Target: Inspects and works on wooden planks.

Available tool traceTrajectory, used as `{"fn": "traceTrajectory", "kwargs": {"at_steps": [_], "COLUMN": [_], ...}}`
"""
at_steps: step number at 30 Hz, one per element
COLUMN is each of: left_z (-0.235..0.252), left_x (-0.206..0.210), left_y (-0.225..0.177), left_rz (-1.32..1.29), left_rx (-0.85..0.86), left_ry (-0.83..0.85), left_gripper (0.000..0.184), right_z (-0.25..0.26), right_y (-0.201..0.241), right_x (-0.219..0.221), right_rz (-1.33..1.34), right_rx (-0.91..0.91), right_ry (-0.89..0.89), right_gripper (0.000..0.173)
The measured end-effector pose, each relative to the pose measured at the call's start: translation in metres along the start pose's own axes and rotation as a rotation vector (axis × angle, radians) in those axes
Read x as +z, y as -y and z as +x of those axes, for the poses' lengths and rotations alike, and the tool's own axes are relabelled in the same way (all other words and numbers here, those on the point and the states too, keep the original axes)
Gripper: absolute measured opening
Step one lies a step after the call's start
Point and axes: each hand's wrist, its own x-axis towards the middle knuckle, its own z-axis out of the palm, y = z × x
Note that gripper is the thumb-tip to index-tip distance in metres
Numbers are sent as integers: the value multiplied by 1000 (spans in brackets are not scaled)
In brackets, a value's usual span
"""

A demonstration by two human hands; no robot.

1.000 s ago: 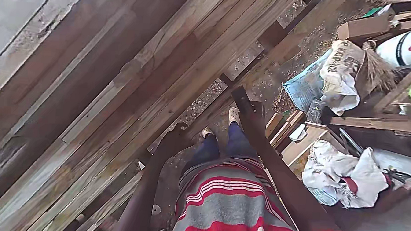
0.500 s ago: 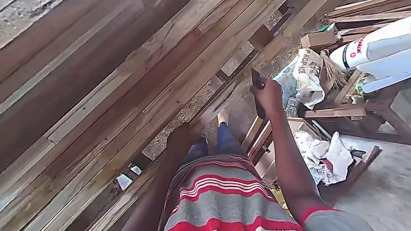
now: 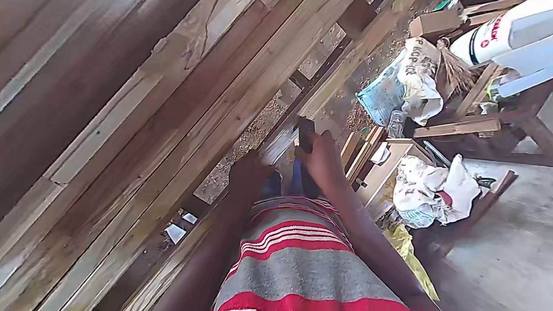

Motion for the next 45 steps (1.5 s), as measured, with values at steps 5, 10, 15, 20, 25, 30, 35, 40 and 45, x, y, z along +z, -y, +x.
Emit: {"fn": "traceTrajectory", "kwargs": {"at_steps": [5, 10, 15, 20, 25, 30, 35, 40, 45], "left_z": [6, 24, 26, 20, 13, 4, -1, 1, 12], "left_x": [0, -4, 0, -2, 2, 7, 13, 12, 7], "left_y": [7, 16, 20, 16, 9, 5, 8, 12, 17], "left_rz": [-23, -58, -99, -101, -117, -107, -125, -130, -170], "left_rx": [2, 33, 38, -8, -65, -41, 30, 55, 29], "left_ry": [11, 85, 85, 93, 43, -18, -88, -105, -15], "left_gripper": [61, 55, 56, 57, 61, 55, 51, 50, 55], "right_z": [-19, -1, 42, -8, -4, 39, -11, -36, -29], "right_y": [3, -25, -56, -33, -25, -24, -6, -2, -30], "right_x": [5, -7, 30, 34, -7, -24, 14, 28, 13], "right_rz": [-119, -18, 31, -223, -150, -28, -54, -173, -85], "right_rx": [-28, -123, -259, -117, -74, -19, -33, -56, -89], "right_ry": [111, -96, -279, 33, -119, -185, -25, 43, -43], "right_gripper": [49, 53, 61, 58, 51, 46, 46, 47, 48]}}
